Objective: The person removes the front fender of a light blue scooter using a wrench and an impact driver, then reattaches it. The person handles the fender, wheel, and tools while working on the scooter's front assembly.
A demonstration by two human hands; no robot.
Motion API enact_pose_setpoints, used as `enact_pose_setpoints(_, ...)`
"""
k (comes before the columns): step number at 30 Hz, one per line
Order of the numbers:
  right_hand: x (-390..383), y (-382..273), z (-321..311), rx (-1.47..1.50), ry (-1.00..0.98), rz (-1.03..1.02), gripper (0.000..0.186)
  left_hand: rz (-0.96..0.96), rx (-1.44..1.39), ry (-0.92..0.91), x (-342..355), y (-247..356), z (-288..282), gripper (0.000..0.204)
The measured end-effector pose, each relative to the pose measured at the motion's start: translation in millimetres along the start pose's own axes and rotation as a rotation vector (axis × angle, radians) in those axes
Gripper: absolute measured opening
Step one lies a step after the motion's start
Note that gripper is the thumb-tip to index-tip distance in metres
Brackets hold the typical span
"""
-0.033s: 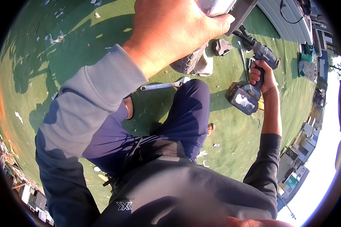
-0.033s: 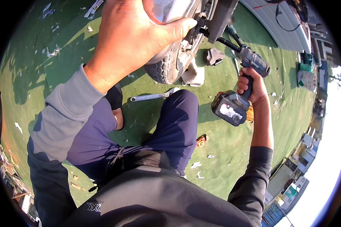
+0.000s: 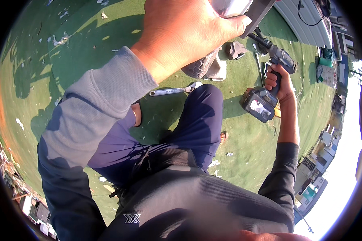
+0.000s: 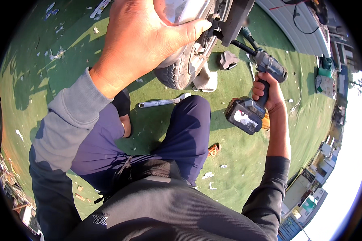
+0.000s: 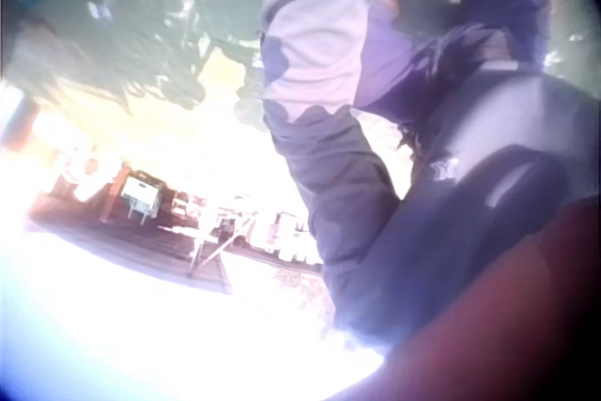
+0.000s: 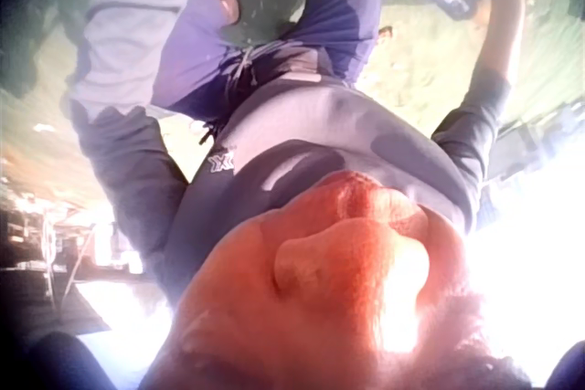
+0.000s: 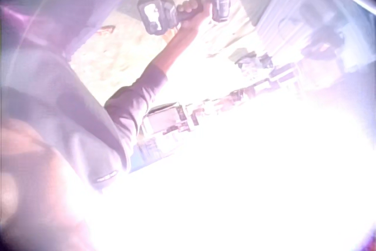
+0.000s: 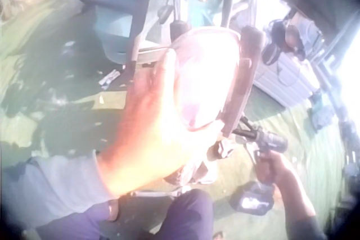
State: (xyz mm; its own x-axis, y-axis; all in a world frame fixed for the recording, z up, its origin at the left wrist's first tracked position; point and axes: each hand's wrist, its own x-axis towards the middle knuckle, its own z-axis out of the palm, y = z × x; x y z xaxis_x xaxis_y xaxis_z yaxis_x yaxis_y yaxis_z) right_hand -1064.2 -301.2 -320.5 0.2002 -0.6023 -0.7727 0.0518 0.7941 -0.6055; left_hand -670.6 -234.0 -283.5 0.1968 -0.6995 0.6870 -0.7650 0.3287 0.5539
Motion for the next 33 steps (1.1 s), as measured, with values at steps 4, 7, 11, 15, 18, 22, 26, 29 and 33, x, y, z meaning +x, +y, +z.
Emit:
enact_pose_setpoints(4, -0.8, 0.8, 2.9, -0.012, 0.007, -0.013, 0.021, -0.068, -0.107, -0.066, -0.3, 4.5, -11.4, 0.098)
enact_pose_setpoints(7, -1.8, 0.5, 5.7, -0.027, 0.024, -0.012, 0.021, -0.083, -0.283, -0.156, 16.0, -14.7, -12.1, 0.093)
enact_pose_setpoints(11, 0.1, -0.7, 0.8, -0.019, 0.016, -0.003, 0.022, -0.255, -0.375, -0.353, 26.9, -3.4, -36.9, 0.097)
enact_pose_setpoints(15, -1.4, 0.2, 1.1, -0.026, 0.034, 0.007, 0.022, -0.145, -0.38, -0.377, 15.9, 3.6, -54.6, 0.101)
enact_pose_setpoints(18, -1.1, -0.4, 1.2, -0.042, 0.018, -0.003, 0.022, -0.086, -0.458, -0.365, 14.5, -3.0, -53.5, 0.1)
enact_pose_setpoints(22, -0.6, -0.5, 2.2, -0.042, 0.026, -0.006, 0.021, -0.063, -0.538, -0.389, 18.9, -16.4, -48.5, 0.099)
enact_pose_setpoints(26, -1.4, 0.4, 0.6, -0.044, 0.031, -0.012, 0.021, -0.081, -0.451, -0.375, 16.5, -11.1, -42.9, 0.097)
enact_pose_setpoints(29, -1.6, -0.2, 3.4, -0.046, 0.031, -0.004, 0.021, -0.193, -0.602, -0.425, 23.4, -19.4, -40.7, 0.094)
enact_pose_setpoints(33, 0.0, -0.4, 0.9, -0.036, 0.034, 0.0, 0.02, -0.174, -0.655, -0.432, 25.2, -38.6, -24.2, 0.092)
